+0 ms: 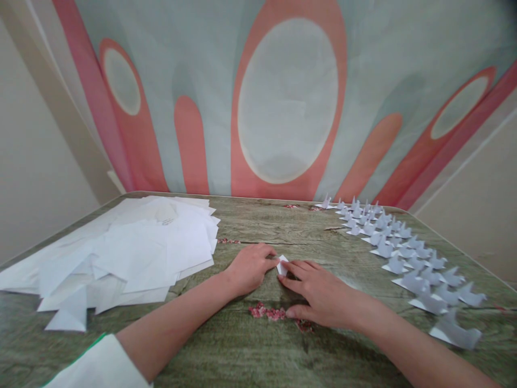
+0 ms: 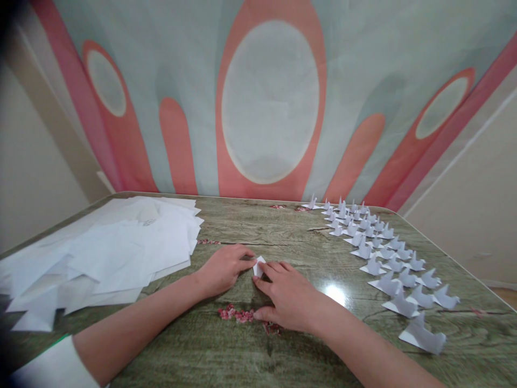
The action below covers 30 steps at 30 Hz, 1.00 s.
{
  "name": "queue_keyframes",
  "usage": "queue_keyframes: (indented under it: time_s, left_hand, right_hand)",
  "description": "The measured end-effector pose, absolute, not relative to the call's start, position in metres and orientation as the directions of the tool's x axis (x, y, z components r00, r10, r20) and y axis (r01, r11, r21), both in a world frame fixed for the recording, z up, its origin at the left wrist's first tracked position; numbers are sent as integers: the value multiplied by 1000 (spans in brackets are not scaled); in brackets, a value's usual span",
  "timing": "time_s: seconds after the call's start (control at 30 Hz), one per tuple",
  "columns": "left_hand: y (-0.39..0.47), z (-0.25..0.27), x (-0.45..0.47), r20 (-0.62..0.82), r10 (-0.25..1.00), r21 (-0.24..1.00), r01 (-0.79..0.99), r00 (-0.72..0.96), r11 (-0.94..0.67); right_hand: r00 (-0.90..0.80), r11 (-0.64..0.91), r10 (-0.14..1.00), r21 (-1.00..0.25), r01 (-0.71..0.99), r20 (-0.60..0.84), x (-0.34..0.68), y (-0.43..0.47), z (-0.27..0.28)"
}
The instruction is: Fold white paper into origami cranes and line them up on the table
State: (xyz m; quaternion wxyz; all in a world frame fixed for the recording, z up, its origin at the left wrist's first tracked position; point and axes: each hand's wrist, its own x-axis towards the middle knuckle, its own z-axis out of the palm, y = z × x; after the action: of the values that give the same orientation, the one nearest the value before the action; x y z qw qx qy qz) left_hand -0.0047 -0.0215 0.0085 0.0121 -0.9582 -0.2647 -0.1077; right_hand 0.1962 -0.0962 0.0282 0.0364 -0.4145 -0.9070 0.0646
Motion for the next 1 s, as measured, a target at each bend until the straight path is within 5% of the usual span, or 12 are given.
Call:
queue_keyframes:
  time_s: [0.3, 0.57, 1.0]
  left_hand:
    - [-45, 15, 1, 151, 493, -62, 506, 857, -860]
    - [-52, 23, 1, 113, 483, 59, 479, 869, -876]
    - [-49, 25, -9, 5, 443, 73, 442, 896, -894]
  right_hand:
    - [-642, 627, 767, -190, 756, -24, 198, -95, 24]
    - [-645, 610, 756, -237, 756, -114, 197, -94, 37]
    - [-737, 676, 671, -342, 653, -82, 210, -90, 51]
